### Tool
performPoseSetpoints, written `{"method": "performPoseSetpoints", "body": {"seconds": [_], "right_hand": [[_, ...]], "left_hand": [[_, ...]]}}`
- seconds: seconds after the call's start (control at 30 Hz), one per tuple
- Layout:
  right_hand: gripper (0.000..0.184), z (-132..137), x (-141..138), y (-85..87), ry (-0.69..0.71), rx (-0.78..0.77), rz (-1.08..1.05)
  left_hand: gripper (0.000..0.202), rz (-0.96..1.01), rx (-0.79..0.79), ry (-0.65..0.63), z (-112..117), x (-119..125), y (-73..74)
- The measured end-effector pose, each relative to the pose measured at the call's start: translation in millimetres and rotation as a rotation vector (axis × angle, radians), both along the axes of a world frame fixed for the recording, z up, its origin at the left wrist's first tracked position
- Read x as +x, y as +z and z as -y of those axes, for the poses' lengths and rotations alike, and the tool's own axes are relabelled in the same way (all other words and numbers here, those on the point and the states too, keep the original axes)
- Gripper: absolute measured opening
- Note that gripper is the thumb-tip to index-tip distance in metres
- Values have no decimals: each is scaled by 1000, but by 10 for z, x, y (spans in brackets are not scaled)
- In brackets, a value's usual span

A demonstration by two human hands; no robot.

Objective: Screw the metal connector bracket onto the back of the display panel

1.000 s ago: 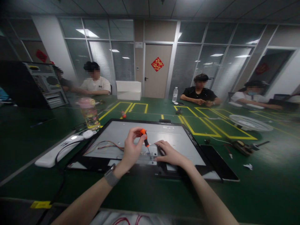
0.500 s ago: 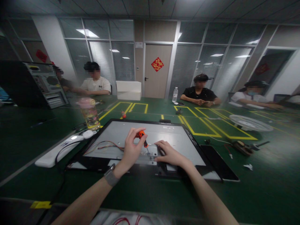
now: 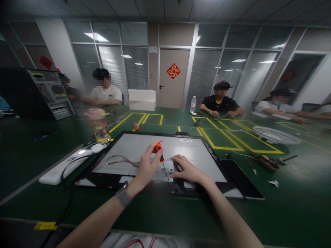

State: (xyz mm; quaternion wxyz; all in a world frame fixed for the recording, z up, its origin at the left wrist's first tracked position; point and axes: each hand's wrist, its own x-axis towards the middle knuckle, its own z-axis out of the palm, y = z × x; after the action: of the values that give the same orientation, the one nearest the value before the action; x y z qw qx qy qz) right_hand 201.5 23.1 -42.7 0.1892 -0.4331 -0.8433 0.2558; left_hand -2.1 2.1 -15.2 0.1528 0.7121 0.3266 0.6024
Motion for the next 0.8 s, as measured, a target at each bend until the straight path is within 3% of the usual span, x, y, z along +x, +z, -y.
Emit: {"method": "performPoseSetpoints", "body": {"seconds": [0.27, 0.53, 0.8], "right_hand": [[63, 16, 1, 17, -3, -4, 3], [63, 17, -3, 21, -1, -4, 7], [62, 10, 7, 3, -2, -6, 3]], "left_hand": [[28, 128, 47, 52, 25, -29, 21], [13, 126, 57, 130, 28, -17, 42], [15, 156, 25, 161, 4, -7, 21]]}}
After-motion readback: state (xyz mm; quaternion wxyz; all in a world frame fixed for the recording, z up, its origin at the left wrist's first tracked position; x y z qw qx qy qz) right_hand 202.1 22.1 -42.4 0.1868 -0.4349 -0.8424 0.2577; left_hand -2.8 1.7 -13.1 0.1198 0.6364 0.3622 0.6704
